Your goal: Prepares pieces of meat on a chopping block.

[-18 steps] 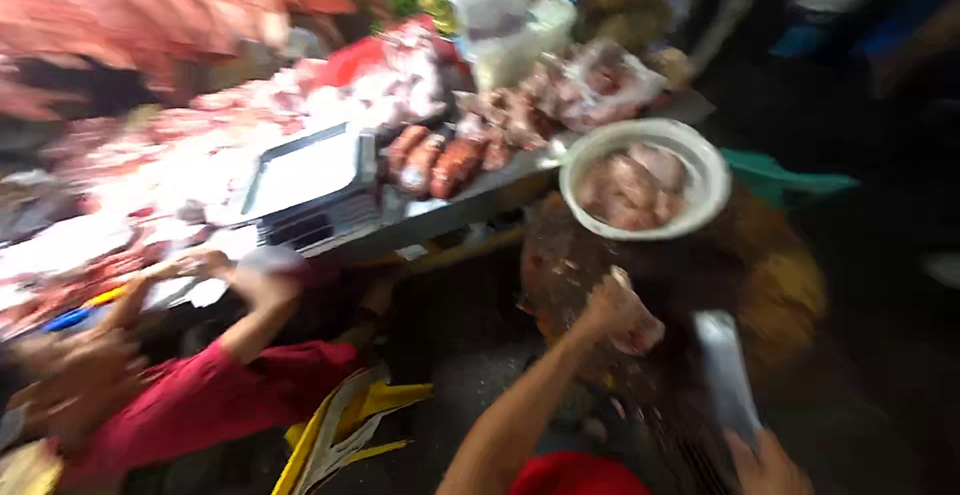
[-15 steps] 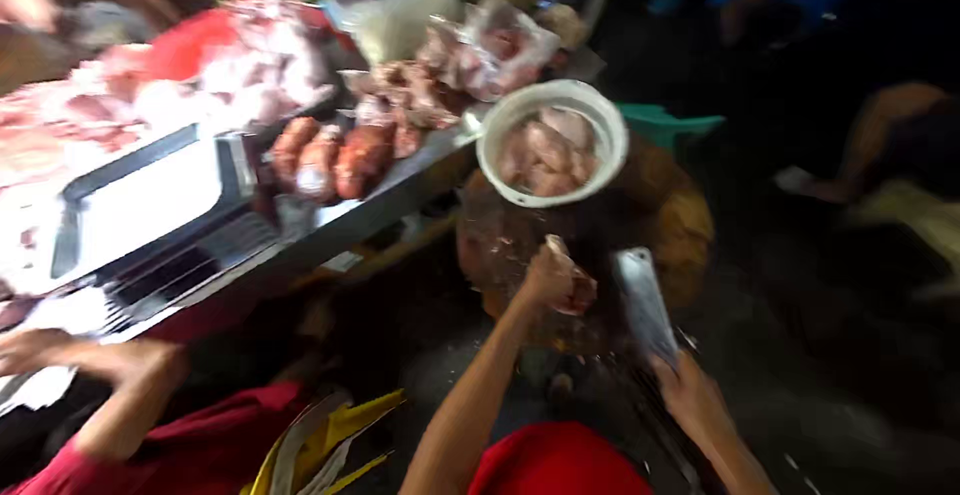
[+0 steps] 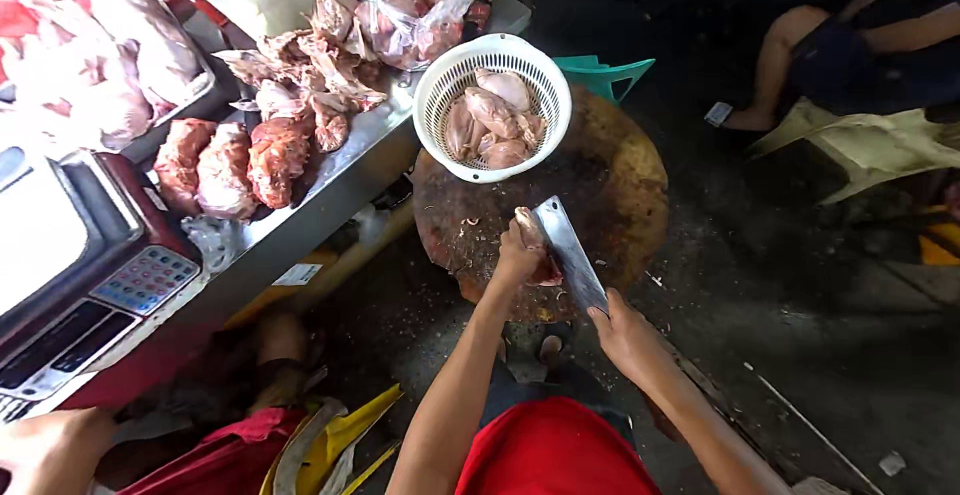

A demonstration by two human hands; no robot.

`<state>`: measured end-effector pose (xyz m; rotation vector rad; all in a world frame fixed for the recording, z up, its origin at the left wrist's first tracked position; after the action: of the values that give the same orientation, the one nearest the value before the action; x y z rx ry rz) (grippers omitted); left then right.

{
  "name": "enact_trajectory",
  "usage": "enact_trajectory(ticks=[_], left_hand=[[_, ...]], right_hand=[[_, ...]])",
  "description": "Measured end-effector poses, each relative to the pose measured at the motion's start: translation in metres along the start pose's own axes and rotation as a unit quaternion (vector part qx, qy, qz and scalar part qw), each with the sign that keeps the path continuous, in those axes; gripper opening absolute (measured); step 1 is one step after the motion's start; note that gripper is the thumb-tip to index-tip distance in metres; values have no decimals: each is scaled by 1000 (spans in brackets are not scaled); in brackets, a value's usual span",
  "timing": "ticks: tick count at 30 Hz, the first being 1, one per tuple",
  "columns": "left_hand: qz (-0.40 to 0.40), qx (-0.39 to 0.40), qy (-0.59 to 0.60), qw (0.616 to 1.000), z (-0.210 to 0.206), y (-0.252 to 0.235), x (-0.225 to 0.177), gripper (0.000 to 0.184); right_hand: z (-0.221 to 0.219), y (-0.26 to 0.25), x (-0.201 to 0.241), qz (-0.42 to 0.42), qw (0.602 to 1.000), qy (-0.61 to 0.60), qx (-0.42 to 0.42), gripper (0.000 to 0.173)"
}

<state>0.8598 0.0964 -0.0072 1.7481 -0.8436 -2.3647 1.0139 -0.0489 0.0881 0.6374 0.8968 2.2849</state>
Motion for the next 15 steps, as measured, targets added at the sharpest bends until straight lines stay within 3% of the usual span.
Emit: enact_trajectory(ticks=[6,15], left_hand=[[10,4,-40,999,-13,14,-9,103],[-7,-10,34,999,-11,12,-1,89]], right_hand=[[15,21,-17,-63,993,-58,76,45],[5,37,-41,-67,988,-112,76,42]])
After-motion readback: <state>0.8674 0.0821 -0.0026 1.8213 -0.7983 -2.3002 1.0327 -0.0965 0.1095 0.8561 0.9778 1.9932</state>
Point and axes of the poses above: each hand's wrist, its own y-axis away from the middle knuckle, its own z-axis out of the back of the hand, x = y × z, the point moved 1 cm from there along -y, towards the middle knuckle, and after that the axes turned 10 degrees about -z, right-handed, at the moved point
